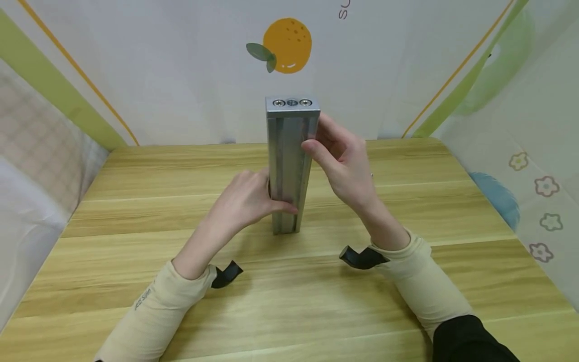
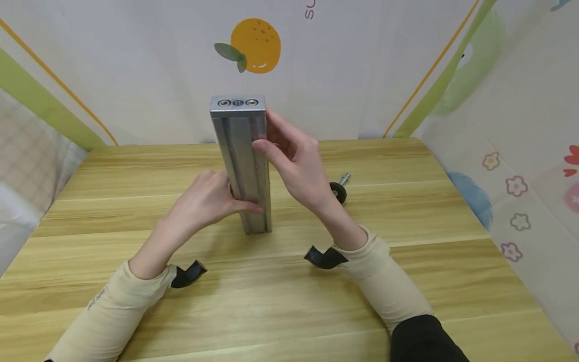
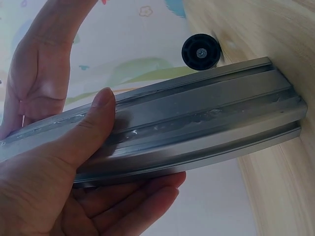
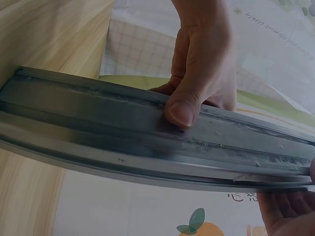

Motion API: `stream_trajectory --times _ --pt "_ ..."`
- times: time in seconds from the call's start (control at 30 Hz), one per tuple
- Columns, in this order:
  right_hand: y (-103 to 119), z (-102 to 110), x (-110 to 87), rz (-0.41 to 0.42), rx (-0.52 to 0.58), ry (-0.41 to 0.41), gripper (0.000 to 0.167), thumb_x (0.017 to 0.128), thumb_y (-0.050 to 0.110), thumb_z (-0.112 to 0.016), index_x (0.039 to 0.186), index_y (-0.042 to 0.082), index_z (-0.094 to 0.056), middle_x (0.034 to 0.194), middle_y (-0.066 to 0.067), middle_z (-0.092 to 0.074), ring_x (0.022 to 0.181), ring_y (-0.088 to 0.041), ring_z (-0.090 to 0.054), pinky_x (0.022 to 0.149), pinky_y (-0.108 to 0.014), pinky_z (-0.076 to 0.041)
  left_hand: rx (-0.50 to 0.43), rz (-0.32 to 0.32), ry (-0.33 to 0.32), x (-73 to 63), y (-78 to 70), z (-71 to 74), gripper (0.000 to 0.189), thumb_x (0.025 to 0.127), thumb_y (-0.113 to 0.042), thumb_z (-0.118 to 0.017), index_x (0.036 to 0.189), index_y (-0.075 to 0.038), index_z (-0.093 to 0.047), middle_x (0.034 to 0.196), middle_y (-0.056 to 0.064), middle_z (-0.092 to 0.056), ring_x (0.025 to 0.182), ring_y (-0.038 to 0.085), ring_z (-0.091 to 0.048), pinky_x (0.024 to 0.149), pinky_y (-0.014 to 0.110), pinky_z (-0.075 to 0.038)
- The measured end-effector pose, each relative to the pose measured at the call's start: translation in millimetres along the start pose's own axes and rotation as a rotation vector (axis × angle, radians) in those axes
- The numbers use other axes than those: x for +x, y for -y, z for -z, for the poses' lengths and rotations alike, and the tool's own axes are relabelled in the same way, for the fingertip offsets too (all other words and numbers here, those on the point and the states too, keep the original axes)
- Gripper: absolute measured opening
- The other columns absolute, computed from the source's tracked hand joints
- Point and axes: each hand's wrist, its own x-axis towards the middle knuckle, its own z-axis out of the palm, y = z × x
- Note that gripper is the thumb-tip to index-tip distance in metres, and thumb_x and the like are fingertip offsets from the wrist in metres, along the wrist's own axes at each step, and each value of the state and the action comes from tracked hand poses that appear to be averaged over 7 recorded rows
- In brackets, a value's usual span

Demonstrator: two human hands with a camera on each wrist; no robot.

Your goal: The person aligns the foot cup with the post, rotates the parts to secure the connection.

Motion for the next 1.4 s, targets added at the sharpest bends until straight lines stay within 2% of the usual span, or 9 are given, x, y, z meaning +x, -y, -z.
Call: stream_trajectory --times 0.17,0.37,0.5,0.7,0.83,0.97,1.1,1.27,1.4 --pt "-3.3 4.1 -2.3 0.001 -0.008 0.002 0.044 0.099 0.004 -0.061 0.143 -0.005 -0.057 0.118 -0.021 -0.07 0.102 -0.017 -0.069 0.088 -0.027 -0.055 -0.007 0.0 0.009 -0.2 0.6 1.4 0.057 0.071 -0.044 -0.092 0.113 -0.015 -0.067 0.083 -0.001 -0.074 0.068 0.014 -0.065 0.064 0.032 -0.05" --pt "-9.0 18.7 -4.6 0.016 0.008 -0.011 0.066 0.097 0.042 -0.064 0.142 -0.006 -0.057 0.114 -0.001 -0.075 0.103 -0.014 -0.071 0.09 -0.031 -0.058 -0.011 0.001 0.019 -0.1 0.2 1.8 0.057 0.071 -0.043 -0.092 0.113 -0.014 -0.068 0.085 0.0 -0.075 0.069 0.014 -0.066 0.065 0.033 -0.052" --pt "-9.1 34.1 -6.1 0.004 0.028 -0.028 0.05 0.101 0.029 -0.062 0.14 -0.004 -0.06 0.114 -0.002 -0.077 0.105 -0.018 -0.074 0.093 -0.035 -0.059 -0.009 0.007 0.032 0.2 1.0 1.8 0.055 0.073 -0.045 -0.09 0.111 -0.014 -0.067 0.082 -0.001 -0.074 0.067 0.013 -0.066 0.064 0.032 -0.052" --pt "-10.9 59.6 -12.9 -0.087 -0.006 -0.053 0.035 0.102 0.007 -0.059 0.136 -0.003 -0.064 0.115 -0.005 -0.077 0.107 -0.016 -0.073 0.095 -0.03 -0.057 0.022 0.049 0.03 -2.0 -1.9 9.3 0.057 0.075 -0.055 -0.085 0.108 -0.015 -0.061 0.078 -0.001 -0.069 0.061 0.016 -0.059 0.059 0.031 -0.047" --pt "-16.3 73.7 -18.8 -0.142 -0.063 -0.037 0.034 0.101 0.006 -0.059 0.135 -0.002 -0.065 0.114 -0.002 -0.076 0.108 -0.014 -0.072 0.096 -0.026 -0.056 -0.02 0.09 0.011 -3.1 -6.1 15.4 0.069 0.074 -0.057 -0.085 0.121 -0.015 -0.057 0.093 -0.001 -0.072 0.08 0.02 -0.068 0.069 0.036 -0.053" --pt "-23.4 83.2 -24.6 -0.211 -0.144 -0.02 0.034 0.101 0.008 -0.06 0.134 0.002 -0.066 0.115 0.0 -0.075 0.109 -0.012 -0.071 0.096 -0.023 -0.055 -0.157 0.113 -0.032 -3.9 -10.2 19.9 0.078 0.076 -0.052 -0.086 0.138 -0.018 -0.052 0.113 -0.001 -0.071 0.11 0.024 -0.071 0.087 0.042 -0.057" --pt "-31.1 89.9 -28.5 -0.266 -0.255 0.008 0.035 0.102 0.011 -0.061 0.136 0.006 -0.066 0.117 0.002 -0.074 0.109 -0.007 -0.07 0.095 -0.018 -0.053 -0.284 0.052 -0.111 -4.2 -12.4 22.9 0.076 0.081 -0.039 -0.087 0.143 -0.019 -0.048 0.119 0.0 -0.068 0.113 0.024 -0.068 0.097 0.041 -0.055" --pt "-39.2 98.9 -32.7 -0.314 -0.38 0.088 0.038 0.102 0.013 -0.061 0.14 0.007 -0.063 0.128 -0.012 -0.072 0.111 0.0 -0.068 0.092 -0.014 -0.052 -0.389 -0.075 -0.211 -2.9 -15.3 26.4 0.075 0.085 -0.026 -0.084 0.147 -0.016 -0.044 0.118 0.003 -0.067 0.111 0.02 -0.064 0.101 0.036 -0.053" --pt "-46.0 105.7 -33.9 -0.348 -0.506 0.213 0.044 0.102 0.018 -0.063 0.146 0.015 -0.059 0.139 -0.012 -0.066 0.121 -0.011 -0.066 0.104 -0.026 -0.05 -0.426 -0.112 -0.258 -1.4 -17.5 29.4 0.075 0.086 -0.026 -0.082 0.15 -0.018 -0.044 0.12 0.003 -0.068 0.111 0.017 -0.063 0.101 0.034 -0.053"
